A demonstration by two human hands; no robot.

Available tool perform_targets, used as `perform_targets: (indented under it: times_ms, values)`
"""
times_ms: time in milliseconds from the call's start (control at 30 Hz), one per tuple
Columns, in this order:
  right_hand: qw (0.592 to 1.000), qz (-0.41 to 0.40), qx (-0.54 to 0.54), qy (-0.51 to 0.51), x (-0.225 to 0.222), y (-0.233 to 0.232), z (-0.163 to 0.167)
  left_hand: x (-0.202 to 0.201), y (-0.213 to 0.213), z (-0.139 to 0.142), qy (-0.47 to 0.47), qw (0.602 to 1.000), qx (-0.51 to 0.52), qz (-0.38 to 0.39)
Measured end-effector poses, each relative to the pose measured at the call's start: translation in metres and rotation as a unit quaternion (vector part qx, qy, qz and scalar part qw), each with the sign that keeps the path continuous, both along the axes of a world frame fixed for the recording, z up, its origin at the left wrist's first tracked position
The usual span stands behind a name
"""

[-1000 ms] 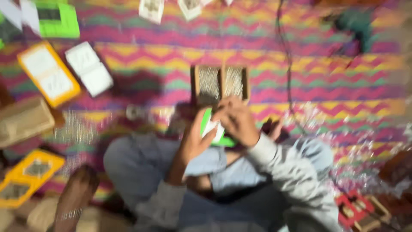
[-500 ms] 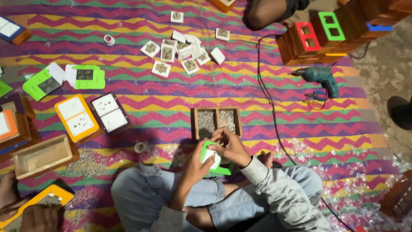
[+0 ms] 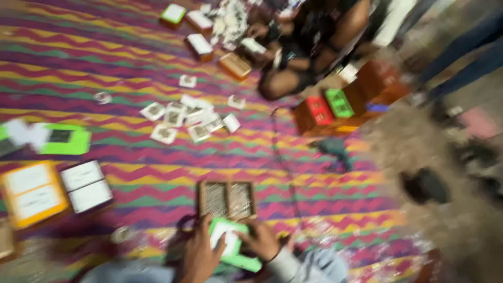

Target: The person sits on a mat and assembles electrical outlet components by hand. They place a white socket plate into a green frame, then insert and tighten multiple screws from a wooden box to secure the plate. The person repeats this process for several units, handling screws and frames directly.

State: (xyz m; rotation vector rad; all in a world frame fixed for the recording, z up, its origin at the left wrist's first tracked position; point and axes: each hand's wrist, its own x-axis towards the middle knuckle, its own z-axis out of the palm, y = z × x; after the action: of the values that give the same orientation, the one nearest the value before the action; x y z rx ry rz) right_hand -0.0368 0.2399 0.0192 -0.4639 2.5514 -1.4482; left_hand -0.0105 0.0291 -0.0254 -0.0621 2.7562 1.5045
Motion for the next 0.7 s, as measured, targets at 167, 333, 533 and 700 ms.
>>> perform_targets:
  times_ms: [167, 333, 533, 700]
  values:
    - [0.986, -0.084, 0.052, -0.137, -0.010, 0.014, -0.030, 0.002, -0.001, 0.002, 0.266, 0.953, -0.146, -0.018]
    - [0.978, -0.093, 0.012, -0.185, -0.006, 0.006, -0.025, 0.014, -0.004, 0.002, 0.301, 0.928, -0.221, -0.016]
    - [0.991, -0.074, 0.069, -0.087, -0.001, -0.004, 0.004, 0.015, 0.003, 0.002, 0.263, 0.941, -0.208, -0.052]
    - [0.994, -0.061, 0.061, -0.070, -0.001, -0.003, 0.009, 0.014, 0.006, -0.006, 0.232, 0.960, -0.142, -0.071]
